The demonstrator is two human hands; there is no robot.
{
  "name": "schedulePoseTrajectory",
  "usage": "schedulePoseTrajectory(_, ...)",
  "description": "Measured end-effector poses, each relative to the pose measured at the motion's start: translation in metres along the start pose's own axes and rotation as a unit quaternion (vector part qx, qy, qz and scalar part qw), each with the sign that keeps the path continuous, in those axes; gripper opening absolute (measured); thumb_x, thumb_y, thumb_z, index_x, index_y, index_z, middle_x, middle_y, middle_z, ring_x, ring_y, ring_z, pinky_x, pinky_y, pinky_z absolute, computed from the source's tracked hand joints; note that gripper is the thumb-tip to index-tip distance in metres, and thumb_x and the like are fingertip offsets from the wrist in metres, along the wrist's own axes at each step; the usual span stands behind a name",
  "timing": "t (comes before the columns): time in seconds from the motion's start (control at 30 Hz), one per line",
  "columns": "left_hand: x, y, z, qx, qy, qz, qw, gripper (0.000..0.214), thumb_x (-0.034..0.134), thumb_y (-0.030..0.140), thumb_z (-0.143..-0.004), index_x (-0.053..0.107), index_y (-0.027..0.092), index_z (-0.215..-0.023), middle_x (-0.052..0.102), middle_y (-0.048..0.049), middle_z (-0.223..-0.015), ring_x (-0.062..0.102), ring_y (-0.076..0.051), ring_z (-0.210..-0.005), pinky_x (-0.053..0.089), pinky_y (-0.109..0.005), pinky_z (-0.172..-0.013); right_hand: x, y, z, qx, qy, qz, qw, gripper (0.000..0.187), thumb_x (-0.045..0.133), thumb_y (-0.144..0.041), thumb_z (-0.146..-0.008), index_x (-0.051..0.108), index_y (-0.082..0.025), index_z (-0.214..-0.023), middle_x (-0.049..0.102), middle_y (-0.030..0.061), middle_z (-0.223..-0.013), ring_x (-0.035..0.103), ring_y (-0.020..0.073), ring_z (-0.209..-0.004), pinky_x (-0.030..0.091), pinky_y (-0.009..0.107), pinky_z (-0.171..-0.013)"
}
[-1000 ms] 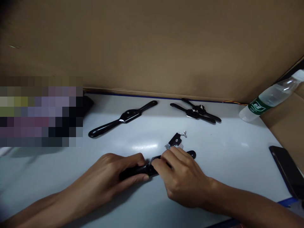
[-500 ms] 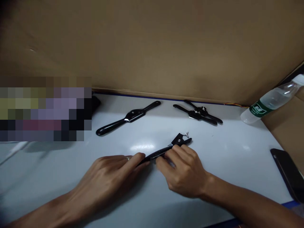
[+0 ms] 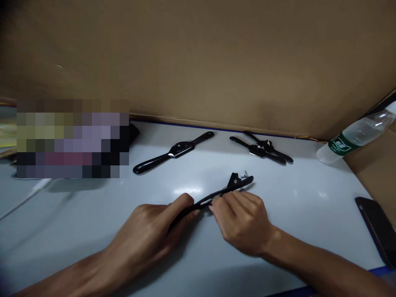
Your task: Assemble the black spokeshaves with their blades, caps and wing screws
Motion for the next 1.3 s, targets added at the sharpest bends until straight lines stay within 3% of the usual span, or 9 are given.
schedulePoseTrajectory(0.1,0.0011,0.0029,-0.0007,-0.05,-0.042,0.058,0.996,0.016,0.036,0.024,-0.102,0.045,0.022,-0.088,0.053,0.0072,-0.047,0.051,-0.013,-0.037,0.026,-0.025,-0.042,0.0005,-0.0003,0.0009,-0.02,-0.003,-0.005,1.0,0.024,0.045,0.001,-0.094,0.064,-0.015,-0.092,0.068,0.0047,-0.075,0.057,0.0157,-0.069,0.047,0.028,-0.062)
schedulePoseTrajectory(0.33,-0.0019,0.0025,-0.0038,-0.114,-0.07,0.122,0.983,0.02,0.037,0.032,-0.099,0.047,0.022,-0.084,0.046,0.0081,-0.047,0.044,-0.012,-0.039,0.026,-0.024,-0.044,0.0041,0.0003,0.0035,0.026,-0.022,-0.029,0.999,0.018,0.05,-0.003,-0.094,0.062,-0.015,-0.09,0.064,0.0024,-0.071,0.053,0.0145,-0.063,0.045,0.028,-0.061)
schedulePoseTrajectory(0.53,-0.0023,0.002,-0.0042,-0.158,-0.096,0.127,0.974,0.02,0.038,0.036,-0.096,0.049,0.023,-0.085,0.046,0.0074,-0.05,0.043,-0.014,-0.042,0.025,-0.025,-0.048,0.0059,0.0007,0.0054,0.067,-0.001,-0.081,0.994,0.014,0.053,-0.004,-0.095,0.059,-0.013,-0.106,0.069,0.005,-0.083,0.059,0.0142,-0.07,0.05,0.027,-0.065)
schedulePoseTrajectory(0.77,-0.0025,0.0028,-0.0057,-0.165,-0.117,0.151,0.968,0.02,0.039,0.037,-0.095,0.048,0.023,-0.085,0.045,0.0073,-0.05,0.041,-0.013,-0.043,0.024,-0.025,-0.048,0.0027,0.0039,0.0022,0.07,-0.011,-0.136,0.988,0.028,0.046,0.002,-0.089,0.067,-0.015,-0.095,0.06,0.0055,-0.083,0.055,0.014,-0.074,0.047,0.025,-0.063)
schedulePoseTrajectory(0.83,-0.0025,0.0034,-0.0057,-0.166,-0.119,0.151,0.967,0.021,0.038,0.037,-0.095,0.048,0.023,-0.085,0.045,0.007,-0.049,0.043,-0.013,-0.042,0.024,-0.026,-0.048,0.0017,0.0031,0.0008,0.068,-0.016,-0.143,0.987,0.022,0.05,-0.003,-0.089,0.068,-0.014,-0.094,0.061,0.0064,-0.083,0.056,0.0151,-0.074,0.048,0.027,-0.063)
schedulePoseTrajectory(0.93,-0.0017,0.0041,-0.0048,-0.163,-0.12,0.147,0.968,0.022,0.037,0.037,-0.096,0.048,0.023,-0.084,0.046,0.0061,-0.049,0.045,-0.014,-0.043,0.025,-0.026,-0.049,0.0026,0.0005,0.0,0.054,-0.033,-0.109,0.992,0.009,0.058,-0.016,-0.092,0.066,-0.013,-0.088,0.063,0.0057,-0.076,0.056,0.017,-0.069,0.047,0.031,-0.063)
schedulePoseTrajectory(1.07,-0.0001,0.0038,-0.003,-0.154,-0.119,0.131,0.972,0.023,0.037,0.038,-0.097,0.049,0.023,-0.085,0.047,0.0058,-0.05,0.045,-0.015,-0.044,0.023,-0.026,-0.049,0.0053,-0.0009,0.0008,0.042,-0.024,-0.062,0.997,0.02,0.054,-0.007,-0.094,0.059,-0.015,-0.077,0.06,0.0019,-0.065,0.051,0.014,-0.059,0.042,0.029,-0.057)
schedulePoseTrajectory(1.2,-0.0001,0.0028,-0.0022,-0.162,-0.116,0.138,0.97,0.023,0.037,0.039,-0.097,0.05,0.023,-0.086,0.046,0.0064,-0.05,0.042,-0.014,-0.043,0.023,-0.026,-0.049,0.0053,0.0008,0.0028,0.089,0.001,-0.096,0.991,0.009,0.055,-0.008,-0.095,0.06,-0.015,-0.091,0.065,0.0011,-0.072,0.056,0.0121,-0.061,0.045,0.026,-0.058)
schedulePoseTrajectory(1.3,-0.0009,0.0029,-0.0029,-0.166,-0.114,0.147,0.968,0.022,0.037,0.038,-0.096,0.049,0.023,-0.085,0.047,0.0063,-0.051,0.041,-0.014,-0.043,0.024,-0.026,-0.049,0.0042,0.0022,0.0029,0.116,-0.026,-0.145,0.982,0.011,0.054,-0.01,-0.097,0.063,-0.016,-0.096,0.066,-0.0001,-0.075,0.059,0.0106,-0.062,0.046,0.024,-0.06)
Point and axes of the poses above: each hand's wrist, its own z-axis away from the middle knuckle, its own x-axis out of the palm, y = z × x, the point moved 1 cm from there along -z, towards the middle knuckle
